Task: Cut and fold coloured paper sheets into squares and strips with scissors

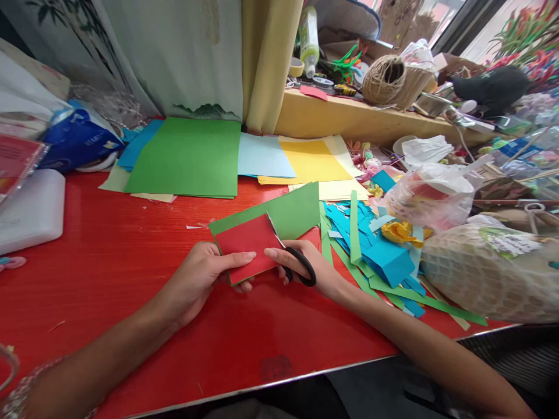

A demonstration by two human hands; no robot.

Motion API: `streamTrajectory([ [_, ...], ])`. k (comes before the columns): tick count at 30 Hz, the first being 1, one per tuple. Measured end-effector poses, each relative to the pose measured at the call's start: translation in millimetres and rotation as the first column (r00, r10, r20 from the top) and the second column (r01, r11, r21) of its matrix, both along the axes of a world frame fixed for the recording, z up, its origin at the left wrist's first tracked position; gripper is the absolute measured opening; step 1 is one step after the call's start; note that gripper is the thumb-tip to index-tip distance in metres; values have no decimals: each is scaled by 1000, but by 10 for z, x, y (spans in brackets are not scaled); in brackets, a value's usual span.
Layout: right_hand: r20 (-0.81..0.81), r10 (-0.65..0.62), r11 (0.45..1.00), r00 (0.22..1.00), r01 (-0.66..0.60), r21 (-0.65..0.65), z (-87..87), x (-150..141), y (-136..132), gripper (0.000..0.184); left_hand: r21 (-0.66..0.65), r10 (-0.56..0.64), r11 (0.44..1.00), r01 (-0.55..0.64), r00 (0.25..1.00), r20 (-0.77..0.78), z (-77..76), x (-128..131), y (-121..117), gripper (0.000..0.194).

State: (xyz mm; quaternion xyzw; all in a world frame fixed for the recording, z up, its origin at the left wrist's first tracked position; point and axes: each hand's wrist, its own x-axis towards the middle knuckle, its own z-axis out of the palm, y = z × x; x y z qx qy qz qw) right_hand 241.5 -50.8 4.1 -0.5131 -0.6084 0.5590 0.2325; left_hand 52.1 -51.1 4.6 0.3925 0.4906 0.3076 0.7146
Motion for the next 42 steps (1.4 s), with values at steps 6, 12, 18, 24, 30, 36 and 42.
streamTrajectory([
  [6,2,-5,1000,1000,4,27,-33,3,-7,45,11,5,1000,-5,1000,-2,-1,6,6,24],
  [12,-21,-37,999,999,37,19,-61,-18,-13,43,-2,10,1000,-10,1000,4,0,3,1,26],
  [18,-27,-66,998,997,66,-7,-57,-33,-19,44,-1,4,1000,-4,1000,-6,-6,-4,12,26],
  [24,-62,-43,998,997,40,-48,-25,-28,-3,46,26,-20,999,21,999,-29,-1,-10,5,26],
  [30,-88,-13,997,996,5,-82,36,-6,32,45,31,-41,999,43,997,-59,-16,1,-4,29],
  [36,-21,-39,999,999,39,14,-47,-19,29,45,34,-23,999,25,999,-49,-34,16,10,26],
  [42,-20,-67,998,998,68,20,-86,-39,5,46,41,-23,999,26,997,-72,-39,-1,8,28],
])
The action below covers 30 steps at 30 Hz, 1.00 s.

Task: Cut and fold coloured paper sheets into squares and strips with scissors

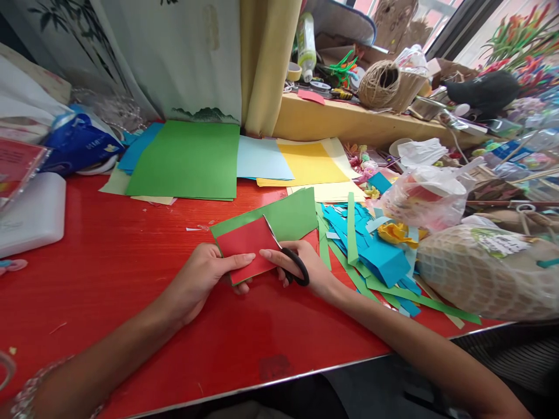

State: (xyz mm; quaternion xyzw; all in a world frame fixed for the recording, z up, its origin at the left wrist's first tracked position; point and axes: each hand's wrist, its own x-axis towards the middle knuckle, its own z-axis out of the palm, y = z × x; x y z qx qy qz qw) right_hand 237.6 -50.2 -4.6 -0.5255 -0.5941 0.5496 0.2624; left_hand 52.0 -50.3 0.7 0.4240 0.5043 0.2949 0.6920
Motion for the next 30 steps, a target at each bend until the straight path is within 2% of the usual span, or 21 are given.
streamTrajectory([
  [11,-92,13,999,996,-17,-34,57,-2,-2,41,43,-44,998,43,999,19,68,20,-31,26],
  [23,8,106,986,994,-104,-131,130,79,69,42,20,-115,993,115,993,4,44,-23,3,28],
  [30,-50,47,997,998,-50,-51,91,46,53,42,6,-114,993,114,993,21,71,-36,17,27],
])
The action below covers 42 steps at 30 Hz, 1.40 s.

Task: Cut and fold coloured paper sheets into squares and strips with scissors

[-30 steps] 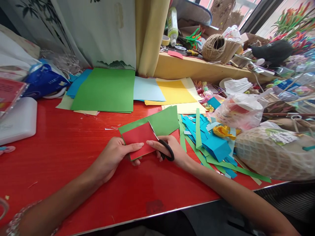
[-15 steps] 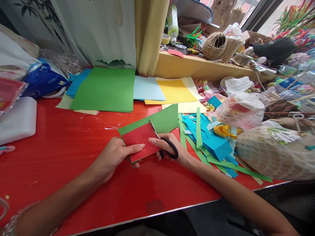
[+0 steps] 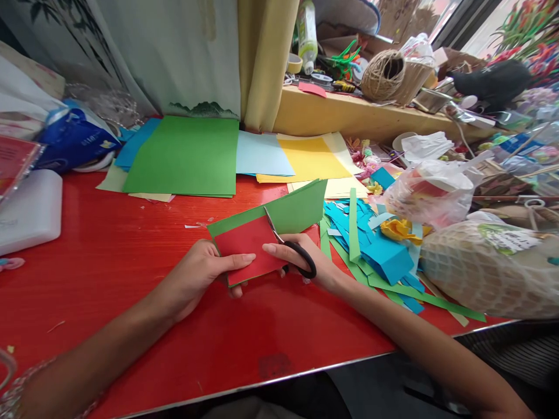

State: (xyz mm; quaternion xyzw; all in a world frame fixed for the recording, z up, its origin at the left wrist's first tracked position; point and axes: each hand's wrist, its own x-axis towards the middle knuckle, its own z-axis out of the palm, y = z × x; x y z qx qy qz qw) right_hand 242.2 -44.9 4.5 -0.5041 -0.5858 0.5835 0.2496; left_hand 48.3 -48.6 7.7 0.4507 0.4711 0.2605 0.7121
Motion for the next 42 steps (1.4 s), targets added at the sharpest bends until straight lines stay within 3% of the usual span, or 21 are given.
streamTrajectory([
  [15,55,-73,997,996,73,15,-85,-64,-69,42,-18,-7,1000,8,1000,25,-52,-15,17,20],
  [21,-34,-49,999,998,49,-17,-18,-65,-45,44,2,-5,1000,5,999,-50,-28,-13,12,32],
  [27,-16,-14,999,1000,13,-51,70,-48,-12,46,0,-32,999,32,996,-82,-16,-1,-1,28],
  [36,5,-48,999,999,48,16,-100,-50,-62,42,-39,-14,999,11,998,-60,-46,1,0,30],
  [42,-11,-60,998,998,60,-22,-97,-68,-39,42,-59,-7,998,5,999,-43,-38,-6,1,30],
])
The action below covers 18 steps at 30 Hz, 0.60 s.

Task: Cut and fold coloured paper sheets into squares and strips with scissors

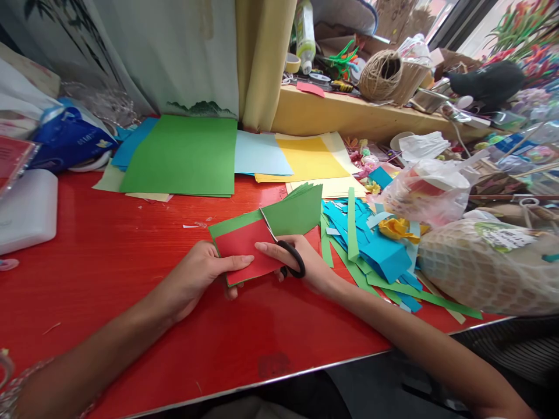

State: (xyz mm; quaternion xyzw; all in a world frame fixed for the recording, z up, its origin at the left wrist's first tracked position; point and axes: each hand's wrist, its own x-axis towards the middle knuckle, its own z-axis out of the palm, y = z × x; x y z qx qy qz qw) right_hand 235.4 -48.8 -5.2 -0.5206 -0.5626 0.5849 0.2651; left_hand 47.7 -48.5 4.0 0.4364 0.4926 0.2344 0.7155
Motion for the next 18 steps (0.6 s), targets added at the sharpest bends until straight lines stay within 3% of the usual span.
streamTrajectory([
  [7,-77,-17,999,997,14,-32,91,-7,35,48,4,-19,1000,19,999,-30,-17,17,-21,30],
  [18,-22,5,999,1000,-4,39,-17,-4,37,43,-62,40,997,-39,999,12,-60,8,-13,30],
])
